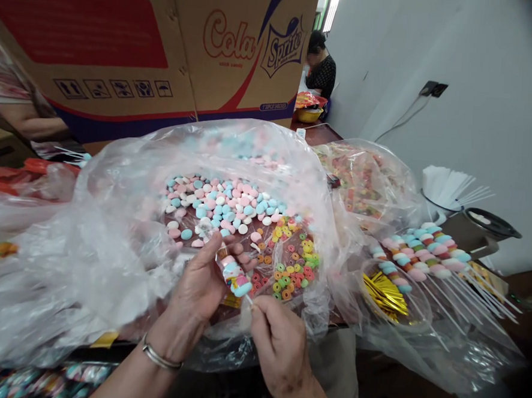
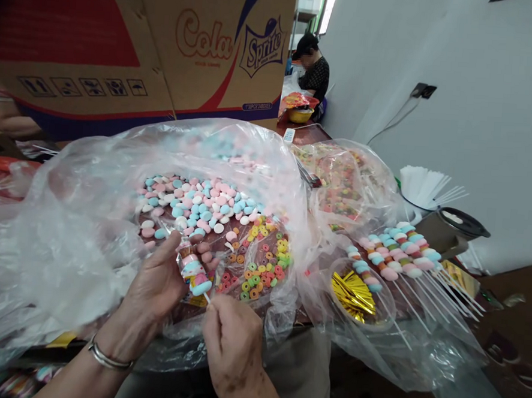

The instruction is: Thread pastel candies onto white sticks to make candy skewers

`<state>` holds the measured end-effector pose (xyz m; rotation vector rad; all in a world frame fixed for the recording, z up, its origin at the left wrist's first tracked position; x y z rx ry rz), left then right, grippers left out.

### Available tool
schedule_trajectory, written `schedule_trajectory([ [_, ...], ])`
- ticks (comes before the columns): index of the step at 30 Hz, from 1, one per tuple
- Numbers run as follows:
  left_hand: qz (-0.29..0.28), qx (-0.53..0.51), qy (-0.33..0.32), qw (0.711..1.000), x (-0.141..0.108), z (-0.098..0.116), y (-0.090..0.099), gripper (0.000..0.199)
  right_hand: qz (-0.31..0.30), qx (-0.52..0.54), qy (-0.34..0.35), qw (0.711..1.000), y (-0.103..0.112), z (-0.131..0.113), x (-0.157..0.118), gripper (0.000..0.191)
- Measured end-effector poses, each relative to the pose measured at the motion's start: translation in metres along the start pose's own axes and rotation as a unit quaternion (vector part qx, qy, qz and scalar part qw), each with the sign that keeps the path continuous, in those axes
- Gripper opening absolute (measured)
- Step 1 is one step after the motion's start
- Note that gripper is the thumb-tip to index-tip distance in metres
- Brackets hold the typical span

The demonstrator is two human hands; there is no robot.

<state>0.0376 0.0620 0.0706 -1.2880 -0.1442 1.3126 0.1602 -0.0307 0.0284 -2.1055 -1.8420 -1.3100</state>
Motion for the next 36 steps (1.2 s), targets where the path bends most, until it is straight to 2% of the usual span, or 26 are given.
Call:
schedule_trajectory([
  [1,-0.036,0.012,-0.003,0.999,-0.002,0.0,0.001,0.018,-0.01,0.1,-0.087,0.991,0.001,0.0,0.0,0.025],
  [2,-0.072,0.023,-0.011,0.997,-0.003,0.0,0.003,0.027,-0.012,0.192,-0.172,0.966,0.001,-0.001,0.001,0.025],
  [4,-0.139,0.028,-0.035,0.989,-0.005,-0.003,0.007,0.043,0.006,0.325,-0.292,0.899,0.0,-0.004,0.003,0.025],
  [5,-0.166,0.029,-0.045,0.985,-0.005,-0.005,0.008,0.046,0.018,0.363,-0.321,0.875,-0.001,-0.005,0.003,0.024],
  [6,-0.188,0.031,-0.05,0.98,-0.006,-0.009,0.009,0.044,0.025,0.381,-0.334,0.862,-0.001,-0.006,0.004,0.024],
  [7,-0.202,0.031,-0.052,0.977,-0.005,-0.012,0.009,0.04,0.025,0.38,-0.33,0.864,-0.002,-0.007,0.004,0.024],
  [9,-0.2,0.019,-0.05,0.978,-0.004,-0.018,0.007,0.032,0.009,0.318,-0.273,0.908,-0.003,-0.008,0.003,0.023],
  [11,-0.163,-0.005,-0.046,0.985,-0.001,-0.022,0.004,0.026,0.001,0.18,-0.147,0.973,-0.003,-0.008,0.0,0.021],
  [12,-0.139,-0.015,-0.045,0.989,0.0,-0.022,0.003,0.023,0.004,0.099,-0.069,0.993,-0.003,-0.008,-0.001,0.021],
  [14,-0.095,-0.024,-0.043,0.994,0.001,-0.022,0.0,0.021,0.019,-0.044,0.061,0.997,-0.003,-0.008,-0.004,0.022],
  [17,-0.046,-0.035,-0.046,0.997,0.0,-0.02,-0.002,0.024,0.032,-0.173,0.151,0.973,-0.004,-0.009,-0.004,0.023],
  [20,-0.004,-0.038,-0.047,0.998,-0.002,-0.017,-0.001,0.03,0.033,-0.235,0.18,0.955,-0.005,-0.009,-0.001,0.024],
  [22,0.013,-0.037,-0.044,0.998,-0.002,-0.014,0.0,0.033,0.031,-0.24,0.179,0.954,-0.005,-0.009,0.0,0.025],
  [31,0.048,-0.021,-0.059,0.997,-0.001,-0.014,-0.002,0.029,0.033,-0.223,0.142,0.964,-0.009,-0.005,-0.007,0.023],
  [36,0.059,0.007,-0.069,0.996,-0.002,-0.021,-0.005,0.019,0.039,-0.276,0.161,0.947,-0.01,-0.005,-0.004,0.021],
])
Point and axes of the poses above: each hand's wrist, its own x-axis towards the middle knuckle, its own y-axis out of the back of the hand, z = x × y, the point moved 1 cm from there along x, towards the middle knuckle, and after that the axes turned 14 degrees about y, right-handed, at the moved point
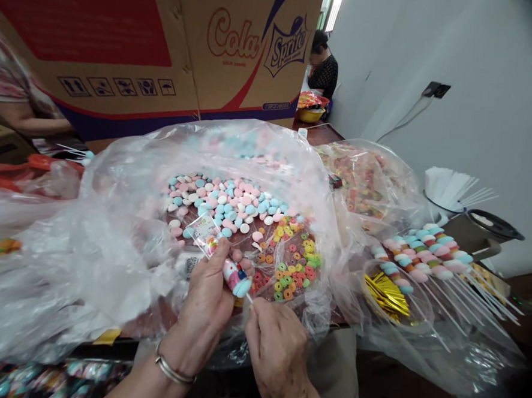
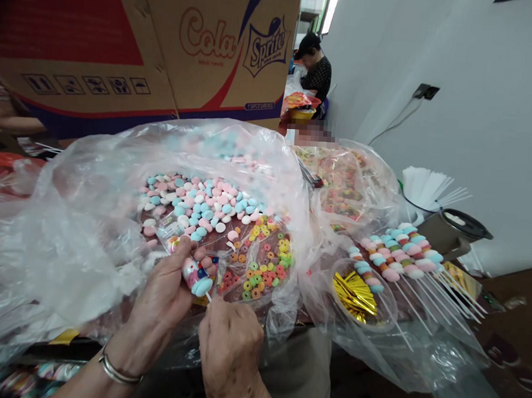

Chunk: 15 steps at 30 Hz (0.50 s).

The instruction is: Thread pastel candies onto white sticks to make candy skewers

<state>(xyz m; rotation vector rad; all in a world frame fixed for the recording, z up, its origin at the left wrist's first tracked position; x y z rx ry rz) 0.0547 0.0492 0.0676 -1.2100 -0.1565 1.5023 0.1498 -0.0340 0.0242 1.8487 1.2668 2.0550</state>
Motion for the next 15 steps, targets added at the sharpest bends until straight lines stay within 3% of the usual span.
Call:
schedule_trajectory([
  [4,-0.003,0.031,-0.032,0.999,0.003,-0.011,0.002,0.032,-0.008,-0.003,-0.011,1.0,-0.002,-0.001,0.002,0.024],
  [6,-0.01,0.032,-0.032,0.999,0.003,-0.019,0.003,0.039,-0.016,0.064,-0.065,0.996,-0.004,-0.001,0.003,0.026],
  [8,-0.014,0.027,-0.021,0.999,0.001,-0.027,0.004,0.044,-0.016,0.169,-0.152,0.974,-0.007,0.001,0.002,0.028],
  [11,-0.021,0.029,-0.016,0.999,-0.004,-0.03,0.004,0.044,-0.01,0.33,-0.297,0.896,-0.01,0.006,-0.001,0.028],
  [15,-0.011,0.015,-0.021,1.0,-0.003,-0.014,0.003,0.028,-0.031,0.494,-0.441,0.748,-0.012,0.009,-0.004,0.027],
])
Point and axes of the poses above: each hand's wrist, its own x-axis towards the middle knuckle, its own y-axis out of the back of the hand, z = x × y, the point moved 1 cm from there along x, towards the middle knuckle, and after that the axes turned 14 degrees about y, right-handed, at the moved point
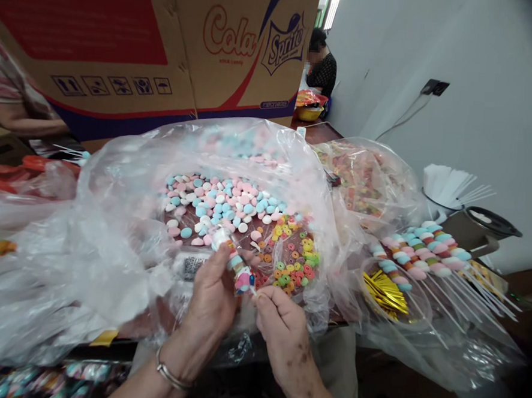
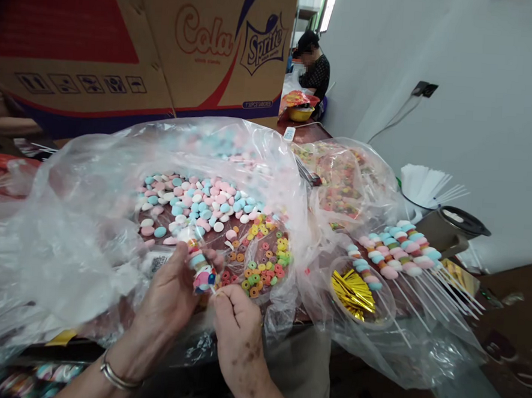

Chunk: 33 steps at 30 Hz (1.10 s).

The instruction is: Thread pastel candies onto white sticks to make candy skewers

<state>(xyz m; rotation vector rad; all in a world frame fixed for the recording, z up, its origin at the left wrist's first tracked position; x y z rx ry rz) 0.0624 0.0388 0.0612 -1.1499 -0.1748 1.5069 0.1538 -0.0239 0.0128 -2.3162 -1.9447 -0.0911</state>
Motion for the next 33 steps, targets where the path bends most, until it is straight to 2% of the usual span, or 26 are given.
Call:
schedule_trajectory([
  [3,0.026,-0.002,-0.028,0.999,0.005,0.016,-0.004,0.013,-0.014,0.071,-0.051,0.996,-0.002,-0.001,-0.002,0.024],
  [7,0.02,0.007,-0.052,0.998,0.011,0.027,-0.009,0.011,-0.026,0.068,-0.021,0.997,-0.003,-0.003,-0.008,0.029],
  [10,0.026,-0.004,-0.048,0.998,0.012,0.023,-0.009,0.014,-0.018,0.005,0.008,1.0,-0.001,-0.001,-0.01,0.031],
  [14,0.009,-0.007,-0.035,0.999,0.011,0.008,-0.005,0.019,-0.001,-0.063,0.038,0.997,-0.001,0.001,-0.007,0.031],
  [18,-0.044,-0.003,-0.013,0.999,0.007,-0.003,-0.002,0.03,0.018,0.027,0.002,0.999,-0.006,0.001,-0.003,0.031],
  [22,-0.116,-0.009,0.035,0.993,0.003,0.0,-0.002,0.041,0.017,0.143,-0.057,0.988,-0.013,-0.006,-0.002,0.026],
  [25,-0.149,0.01,0.036,0.988,0.0,0.001,-0.003,0.037,0.007,0.15,-0.057,0.987,-0.016,-0.01,-0.004,0.026],
  [27,-0.149,0.031,0.037,0.988,-0.001,-0.001,-0.003,0.033,-0.024,0.069,-0.006,0.997,-0.015,-0.012,-0.006,0.029],
  [28,-0.141,0.038,0.04,0.988,-0.001,-0.002,-0.002,0.033,-0.039,-0.005,0.055,0.998,-0.013,-0.013,-0.007,0.029],
  [29,-0.13,0.044,0.043,0.99,0.0,-0.003,-0.001,0.033,-0.047,-0.094,0.136,0.985,-0.01,-0.015,-0.007,0.029],
  [30,-0.116,0.05,0.046,0.991,0.001,-0.004,0.001,0.035,-0.043,-0.185,0.225,0.956,-0.007,-0.018,-0.006,0.026],
  [31,-0.103,0.058,0.051,0.992,0.003,-0.005,0.002,0.036,-0.028,-0.267,0.308,0.913,-0.004,-0.022,-0.006,0.022],
  [33,-0.077,0.075,0.061,0.992,0.005,-0.006,0.006,0.04,0.015,-0.385,0.417,0.823,0.0,-0.029,-0.002,0.015],
])
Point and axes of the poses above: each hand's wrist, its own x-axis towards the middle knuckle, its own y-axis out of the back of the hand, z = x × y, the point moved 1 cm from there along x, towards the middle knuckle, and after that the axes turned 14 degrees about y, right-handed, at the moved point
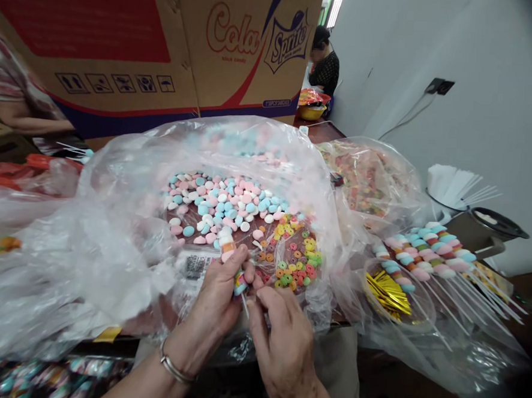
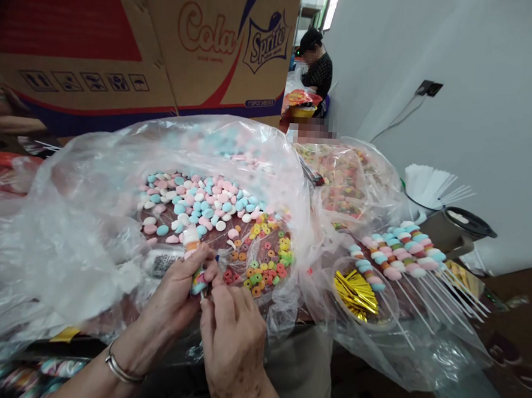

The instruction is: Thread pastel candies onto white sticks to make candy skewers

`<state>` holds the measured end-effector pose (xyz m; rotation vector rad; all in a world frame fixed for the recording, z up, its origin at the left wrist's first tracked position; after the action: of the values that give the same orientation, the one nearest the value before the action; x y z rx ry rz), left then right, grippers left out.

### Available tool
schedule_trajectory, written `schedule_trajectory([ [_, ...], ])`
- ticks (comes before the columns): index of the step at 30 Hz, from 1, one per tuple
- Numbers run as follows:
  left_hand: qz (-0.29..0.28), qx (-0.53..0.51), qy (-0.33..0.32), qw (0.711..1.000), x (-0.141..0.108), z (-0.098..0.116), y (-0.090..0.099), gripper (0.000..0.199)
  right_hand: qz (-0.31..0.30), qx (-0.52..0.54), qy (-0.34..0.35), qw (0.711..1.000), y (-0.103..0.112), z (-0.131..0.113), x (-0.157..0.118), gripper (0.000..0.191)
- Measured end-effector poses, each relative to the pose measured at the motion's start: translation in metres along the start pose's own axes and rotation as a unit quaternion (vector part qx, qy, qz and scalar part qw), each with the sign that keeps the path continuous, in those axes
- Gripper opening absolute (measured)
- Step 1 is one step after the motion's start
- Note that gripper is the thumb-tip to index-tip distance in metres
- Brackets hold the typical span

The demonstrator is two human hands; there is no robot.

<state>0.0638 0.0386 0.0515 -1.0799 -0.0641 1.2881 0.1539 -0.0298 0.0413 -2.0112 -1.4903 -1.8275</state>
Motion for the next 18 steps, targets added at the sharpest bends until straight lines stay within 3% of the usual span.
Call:
schedule_trajectory([
  [5,0.064,-0.011,0.021,0.998,-0.001,-0.001,0.001,0.04,-0.014,-0.134,0.083,0.987,-0.001,0.005,0.016,0.019],
  [12,0.056,-0.033,0.078,0.995,-0.002,0.009,0.001,0.03,-0.011,-0.045,0.115,0.992,-0.003,0.008,0.009,0.022],
  [16,0.048,-0.077,0.055,0.994,0.003,0.018,0.001,0.032,-0.012,0.062,-0.006,0.998,0.01,0.008,0.0,0.014],
  [18,0.038,-0.088,0.024,0.995,0.005,0.022,0.0,0.031,-0.043,0.088,-0.063,0.993,0.014,0.006,-0.007,0.015],
])
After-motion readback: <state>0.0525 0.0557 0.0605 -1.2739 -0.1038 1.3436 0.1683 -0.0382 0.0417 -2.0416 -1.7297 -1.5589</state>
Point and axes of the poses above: each hand's wrist, its own x-axis towards the middle knuckle, its own y-axis out of the back of the hand, z = x × y, the point moved 1 cm from there along x, towards the middle knuckle, and after that the axes turned 14 degrees about y, right-handed, at the moved point
